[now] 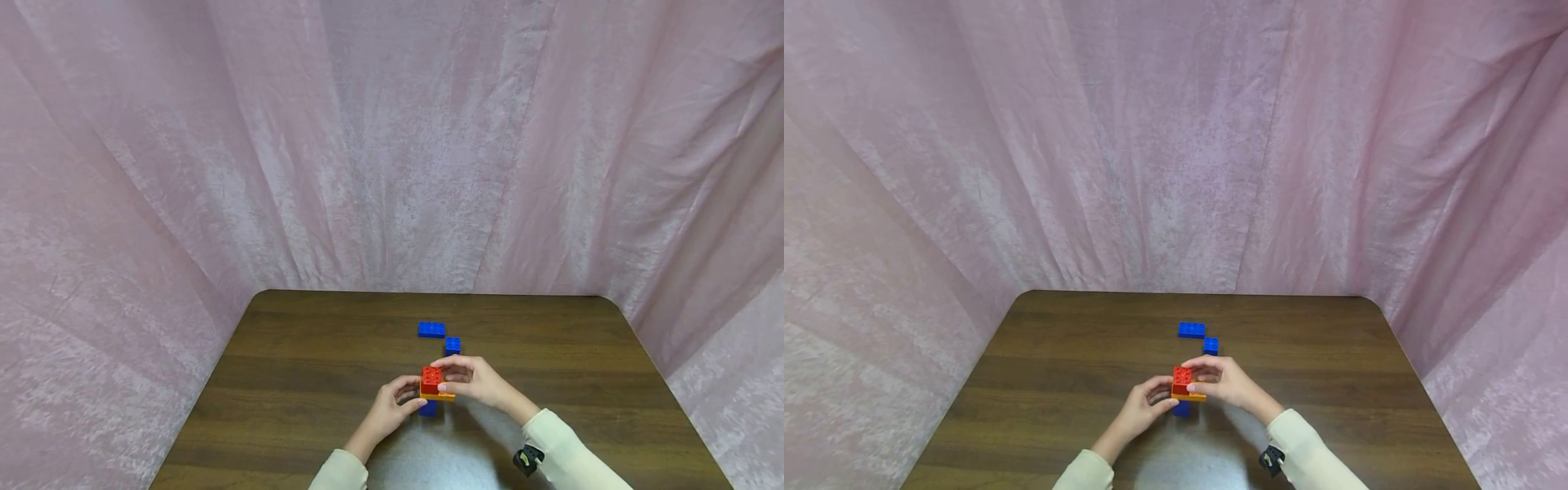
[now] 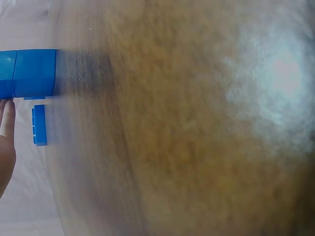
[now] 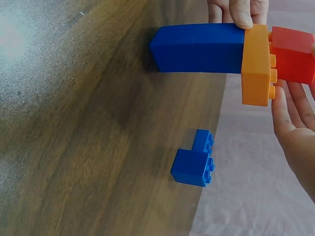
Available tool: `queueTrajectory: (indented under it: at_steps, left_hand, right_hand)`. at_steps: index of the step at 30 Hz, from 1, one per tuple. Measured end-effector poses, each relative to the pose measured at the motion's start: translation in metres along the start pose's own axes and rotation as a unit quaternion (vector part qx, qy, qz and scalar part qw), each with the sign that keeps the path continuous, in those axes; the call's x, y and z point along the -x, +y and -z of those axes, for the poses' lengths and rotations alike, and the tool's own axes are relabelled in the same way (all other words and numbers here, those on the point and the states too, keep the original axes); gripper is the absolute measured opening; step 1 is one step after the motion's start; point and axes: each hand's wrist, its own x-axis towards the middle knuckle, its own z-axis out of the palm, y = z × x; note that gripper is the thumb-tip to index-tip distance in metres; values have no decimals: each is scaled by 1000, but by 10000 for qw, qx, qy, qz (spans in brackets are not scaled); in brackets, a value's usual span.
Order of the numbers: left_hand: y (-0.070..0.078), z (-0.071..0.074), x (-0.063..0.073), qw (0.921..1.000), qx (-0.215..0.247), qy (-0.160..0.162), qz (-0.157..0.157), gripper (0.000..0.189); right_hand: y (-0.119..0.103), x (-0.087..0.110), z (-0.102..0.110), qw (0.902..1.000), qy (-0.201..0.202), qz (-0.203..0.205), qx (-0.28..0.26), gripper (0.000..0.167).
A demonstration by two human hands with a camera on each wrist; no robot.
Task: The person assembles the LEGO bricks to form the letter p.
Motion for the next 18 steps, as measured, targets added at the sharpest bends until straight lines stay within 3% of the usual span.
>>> queueTrajectory:
  at_steps: [6,9,14,18]
  left_hand:
    - [3,-1,0,10000,-68,9,24,33]
    - [13,-1,1,9999,-32,-31,93,33]
    - [34,1,4,9999,17,-109,125,31]
    - [35,1,5,9999,41,-69,105,31]
  right_hand:
    - [2,-1,-4,9985,84,413,354,36]
    - [4,-1,-8,9980,212,490,329,34]
    - [2,0,-14,9973,530,339,378,31]
    - [-17,0,-18,9953,651,199,693,30]
